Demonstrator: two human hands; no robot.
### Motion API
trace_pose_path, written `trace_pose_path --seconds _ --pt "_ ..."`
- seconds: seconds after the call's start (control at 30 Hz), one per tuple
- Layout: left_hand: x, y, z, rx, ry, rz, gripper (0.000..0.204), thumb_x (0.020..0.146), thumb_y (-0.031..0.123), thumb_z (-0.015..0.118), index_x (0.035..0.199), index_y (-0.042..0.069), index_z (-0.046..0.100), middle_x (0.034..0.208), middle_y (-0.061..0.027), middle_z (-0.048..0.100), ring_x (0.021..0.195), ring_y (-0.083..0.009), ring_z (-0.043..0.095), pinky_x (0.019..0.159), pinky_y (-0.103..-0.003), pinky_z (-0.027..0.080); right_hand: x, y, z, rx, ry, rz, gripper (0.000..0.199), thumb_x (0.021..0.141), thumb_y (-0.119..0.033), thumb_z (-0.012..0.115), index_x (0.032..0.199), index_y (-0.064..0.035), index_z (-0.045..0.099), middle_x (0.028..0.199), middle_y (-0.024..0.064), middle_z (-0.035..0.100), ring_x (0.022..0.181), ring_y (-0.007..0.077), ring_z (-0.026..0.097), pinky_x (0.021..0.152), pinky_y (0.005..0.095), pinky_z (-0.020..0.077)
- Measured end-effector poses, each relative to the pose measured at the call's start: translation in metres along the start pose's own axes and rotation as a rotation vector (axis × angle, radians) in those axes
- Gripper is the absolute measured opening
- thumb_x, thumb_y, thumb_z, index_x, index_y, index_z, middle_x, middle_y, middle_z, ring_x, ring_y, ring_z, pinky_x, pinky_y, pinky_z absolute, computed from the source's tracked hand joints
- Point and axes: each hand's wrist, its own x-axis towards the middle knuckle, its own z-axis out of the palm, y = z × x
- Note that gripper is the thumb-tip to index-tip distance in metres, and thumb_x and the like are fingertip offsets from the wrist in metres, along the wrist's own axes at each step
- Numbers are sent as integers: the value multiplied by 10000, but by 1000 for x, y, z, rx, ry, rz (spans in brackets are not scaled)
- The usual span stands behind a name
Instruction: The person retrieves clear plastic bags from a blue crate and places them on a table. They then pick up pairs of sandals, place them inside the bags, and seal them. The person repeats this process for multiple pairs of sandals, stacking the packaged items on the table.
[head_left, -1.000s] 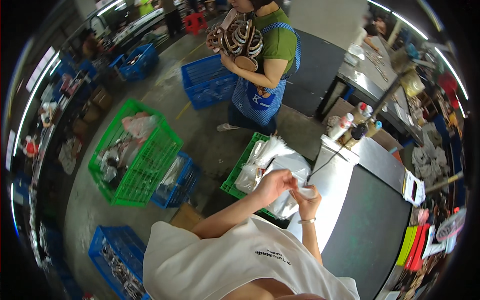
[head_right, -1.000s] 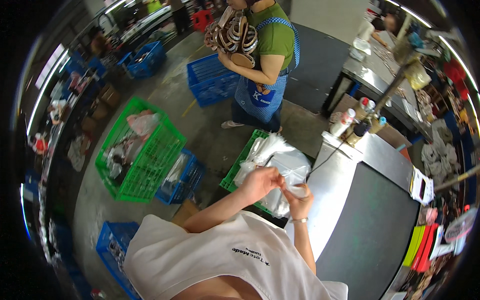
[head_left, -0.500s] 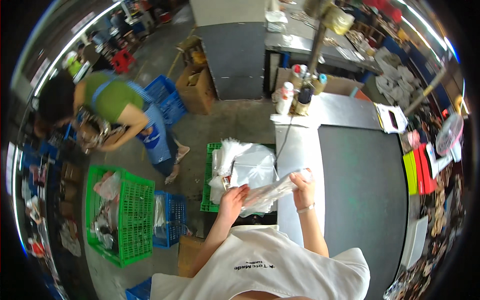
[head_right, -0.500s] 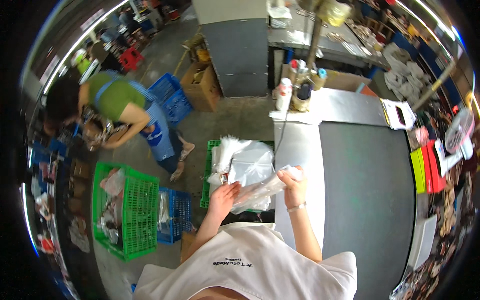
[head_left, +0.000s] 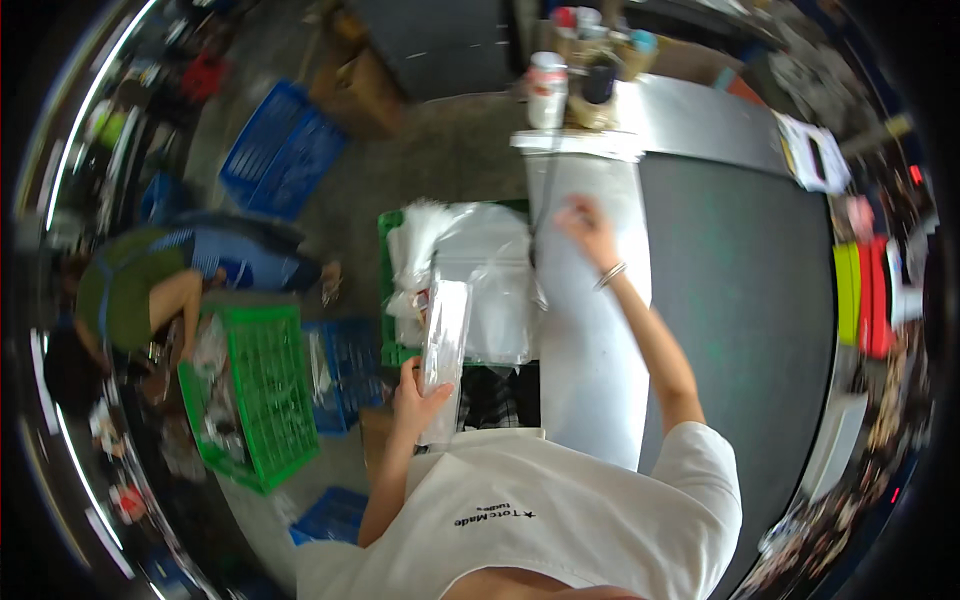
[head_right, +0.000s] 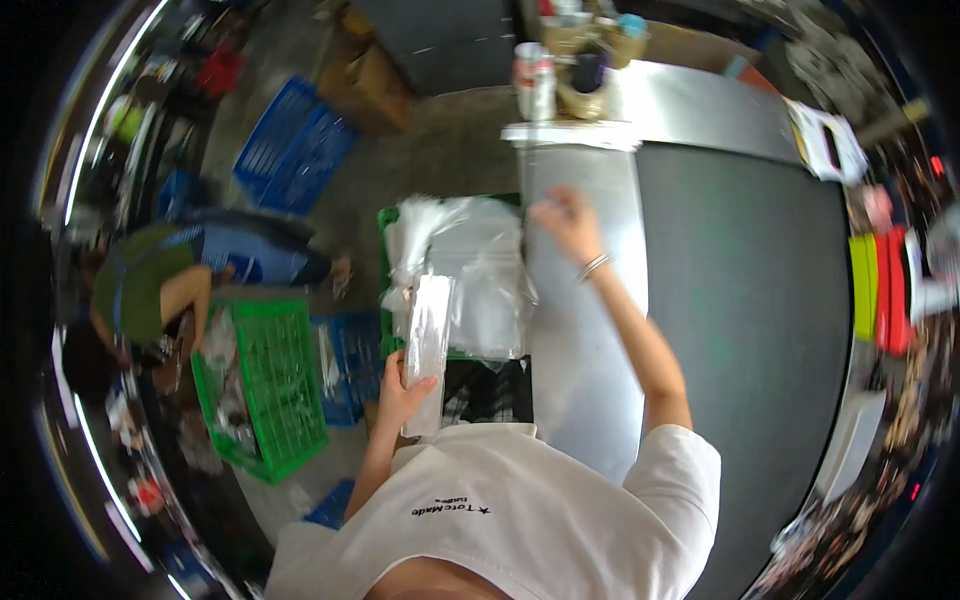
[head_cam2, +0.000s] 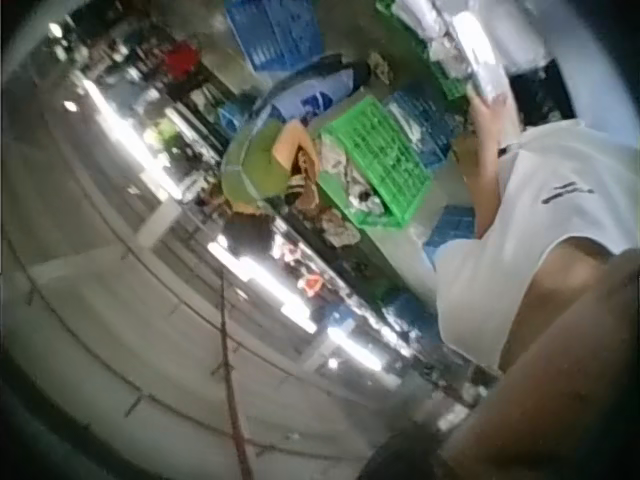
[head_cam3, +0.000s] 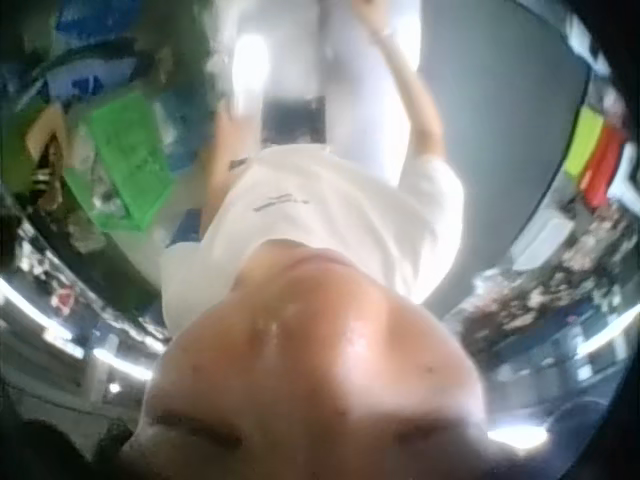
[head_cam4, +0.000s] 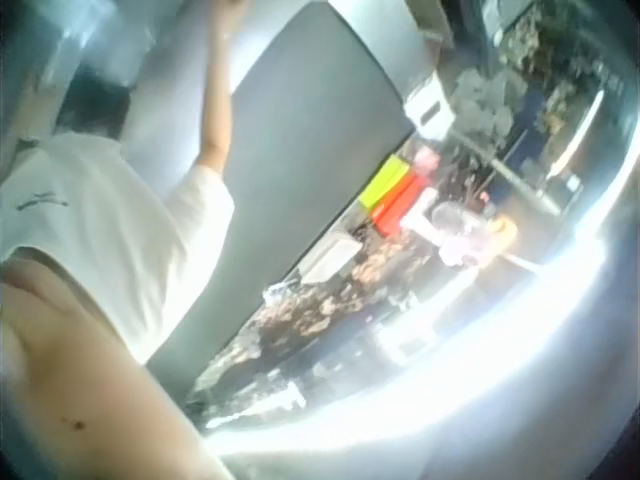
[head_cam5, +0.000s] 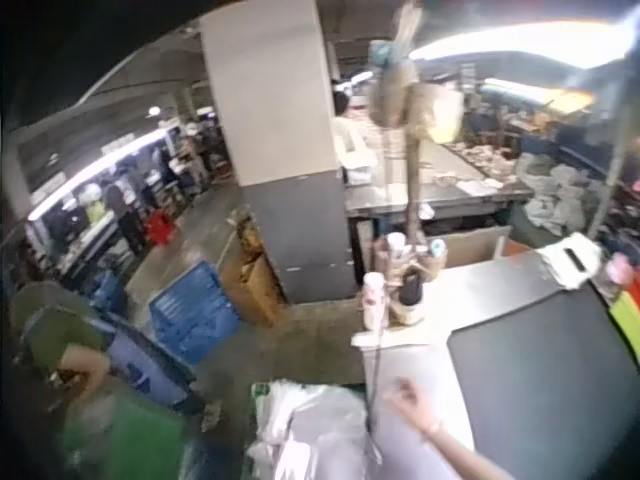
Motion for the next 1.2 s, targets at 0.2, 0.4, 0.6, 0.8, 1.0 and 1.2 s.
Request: trace_pose_path --seconds 0.2,0.4,0.6,0.8,1.0,1.2 --pt "-37 -36 -28 -362 315 -295 605 697 202 759 1168 -10 444 1049 -100 576 968 -155 550 855 -293 430 157 75 -45 -772 -98 -11 653 744 -60 655 1334 -93 374 1263 203 491 1151 346 487 972 400 387" --pt "-75 -65 -36 -543 644 -343 646 700 250 749 1195 -2 420 1054 -116 560 962 -185 545 859 -306 421 202 115 -53 -1381 -253 -146 501 799 -248 591 1252 -93 444 1266 136 475 1154 316 465 931 426 415" --pt "-106 -87 -32 -650 799 -334 648 702 255 745 1206 -9 435 1061 -119 560 966 -182 546 849 -312 430 197 81 -25 -1759 -189 -45 402 819 -317 535 1177 -137 504 1296 81 426 1162 261 451 888 441 433" --pt "-120 -91 -36 -753 893 -418 670 714 224 740 1252 -3 410 1095 -116 556 984 -192 548 852 -325 439 200 74 -42 -1390 -253 -161 698 734 -340 593 1352 -181 311 1129 173 601 994 357 582 887 457 408" --pt "-112 -100 -41 -841 861 -408 661 697 241 745 1218 -13 426 1094 -129 559 981 -199 550 847 -324 437 242 94 -100 -503 -359 -128 598 736 -183 634 1235 -47 333 1071 96 451 908 228 457 825 343 397" --pt "-121 -108 -32 -870 873 -432 653 726 169 725 1273 11 404 1124 -99 554 973 -176 557 839 -330 450 240 56 -96 -719 -438 95 739 621 -245 818 1192 -41 396 951 73 496 806 190 468 748 339 410"
